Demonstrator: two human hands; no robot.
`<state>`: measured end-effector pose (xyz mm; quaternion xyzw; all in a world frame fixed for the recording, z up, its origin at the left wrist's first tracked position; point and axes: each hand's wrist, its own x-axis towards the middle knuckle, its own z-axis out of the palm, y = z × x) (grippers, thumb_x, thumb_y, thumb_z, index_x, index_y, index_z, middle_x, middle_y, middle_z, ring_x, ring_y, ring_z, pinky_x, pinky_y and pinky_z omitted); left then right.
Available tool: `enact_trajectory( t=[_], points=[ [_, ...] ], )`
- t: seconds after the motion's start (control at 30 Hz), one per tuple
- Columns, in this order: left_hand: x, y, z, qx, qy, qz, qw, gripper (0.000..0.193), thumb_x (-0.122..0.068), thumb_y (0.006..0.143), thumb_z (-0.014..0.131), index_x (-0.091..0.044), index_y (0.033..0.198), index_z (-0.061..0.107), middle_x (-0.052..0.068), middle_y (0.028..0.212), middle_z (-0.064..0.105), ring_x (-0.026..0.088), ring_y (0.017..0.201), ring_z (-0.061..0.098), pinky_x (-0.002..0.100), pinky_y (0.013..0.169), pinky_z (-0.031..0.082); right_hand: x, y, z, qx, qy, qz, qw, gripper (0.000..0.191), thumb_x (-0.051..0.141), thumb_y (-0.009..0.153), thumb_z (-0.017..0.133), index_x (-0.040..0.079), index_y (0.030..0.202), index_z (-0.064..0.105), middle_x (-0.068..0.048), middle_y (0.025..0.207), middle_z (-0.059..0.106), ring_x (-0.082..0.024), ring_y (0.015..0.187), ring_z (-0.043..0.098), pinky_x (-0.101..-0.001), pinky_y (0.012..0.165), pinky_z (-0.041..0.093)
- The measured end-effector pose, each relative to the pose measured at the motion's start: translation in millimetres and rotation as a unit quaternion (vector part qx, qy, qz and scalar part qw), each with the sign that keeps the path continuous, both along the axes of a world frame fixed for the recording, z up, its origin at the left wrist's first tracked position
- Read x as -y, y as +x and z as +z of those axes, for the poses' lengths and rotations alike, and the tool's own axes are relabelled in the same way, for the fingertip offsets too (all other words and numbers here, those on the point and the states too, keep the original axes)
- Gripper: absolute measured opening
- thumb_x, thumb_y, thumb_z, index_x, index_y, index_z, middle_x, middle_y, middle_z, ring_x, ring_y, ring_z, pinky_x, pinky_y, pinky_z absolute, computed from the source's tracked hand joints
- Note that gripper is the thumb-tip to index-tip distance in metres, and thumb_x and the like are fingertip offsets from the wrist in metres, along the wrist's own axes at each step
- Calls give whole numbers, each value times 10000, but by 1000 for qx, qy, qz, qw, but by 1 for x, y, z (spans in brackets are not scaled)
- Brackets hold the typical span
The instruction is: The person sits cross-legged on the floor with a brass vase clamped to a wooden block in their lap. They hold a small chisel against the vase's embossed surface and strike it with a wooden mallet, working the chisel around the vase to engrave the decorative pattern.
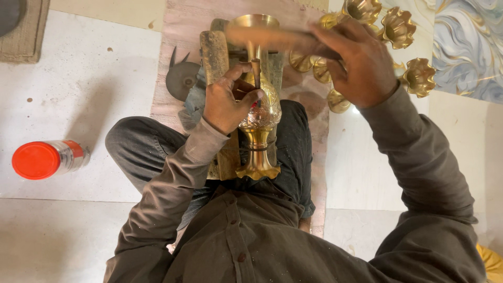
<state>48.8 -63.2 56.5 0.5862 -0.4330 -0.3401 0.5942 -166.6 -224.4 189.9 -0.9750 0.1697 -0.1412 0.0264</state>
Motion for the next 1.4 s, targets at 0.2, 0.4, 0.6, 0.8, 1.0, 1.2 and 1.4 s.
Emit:
enact_trajectory(
  t=[0.2,0.4,0.6,0.8,1.0,1.2,1.4],
  points=[
    [0,-1,-3,-30,11,-5,999,472,-31,893,787,-34,1331,609,126,930,789,164,790,798,274,673,668,-6,1,5,-39,-105,-1,994,651,-59,902,700,145,1516,626,-109,1181,628,-296,1012,619,-435,890,555],
    [0,-3,-7,-28,-15,1,999,468,-24,917,782,-58,1352,613,137,942,793,162,835,796,280,705,669,-1,8,4,0,28,24,999,553,-66,980,653,73,1510,582,-156,1184,596,-275,1067,627,-376,925,580],
    [0,-3,-8,1,-5,20,1000,443,-37,902,798,-43,1310,625,130,920,805,162,815,809,281,691,661,-1,17,8,-15,106,17,994,641,-56,955,643,72,1578,562,-156,1210,596,-263,986,623,-389,867,558],
    [-2,-4,-8,8,-11,23,1000,436,-45,891,804,8,1279,611,139,897,798,173,782,804,294,669,659,-8,24,21,-2,133,-41,990,602,-2,951,678,97,1527,532,-151,1150,582,-293,936,589,-435,821,517],
    [-5,-8,-4,-2,-6,33,999,458,-34,881,801,12,1290,601,144,888,799,178,754,808,293,652,654,-10,24,22,3,44,13,999,648,-45,955,664,68,1584,558,-153,1174,586,-303,1021,592,-432,878,535],
    [-4,-8,-5,-26,-29,35,999,445,-34,922,780,14,1327,602,144,907,784,169,786,791,285,665,665,-9,20,19,-29,-46,21,998,605,-59,955,665,98,1533,583,-137,1192,606,-293,1048,608,-398,908,564],
    [-4,-10,-12,-41,-55,36,997,446,-43,937,794,-31,1335,593,142,951,796,153,827,802,280,705,675,-5,22,15,-79,-133,52,987,661,-17,885,713,185,1507,614,-66,1140,626,-280,970,599,-409,844,548]
  ],
)
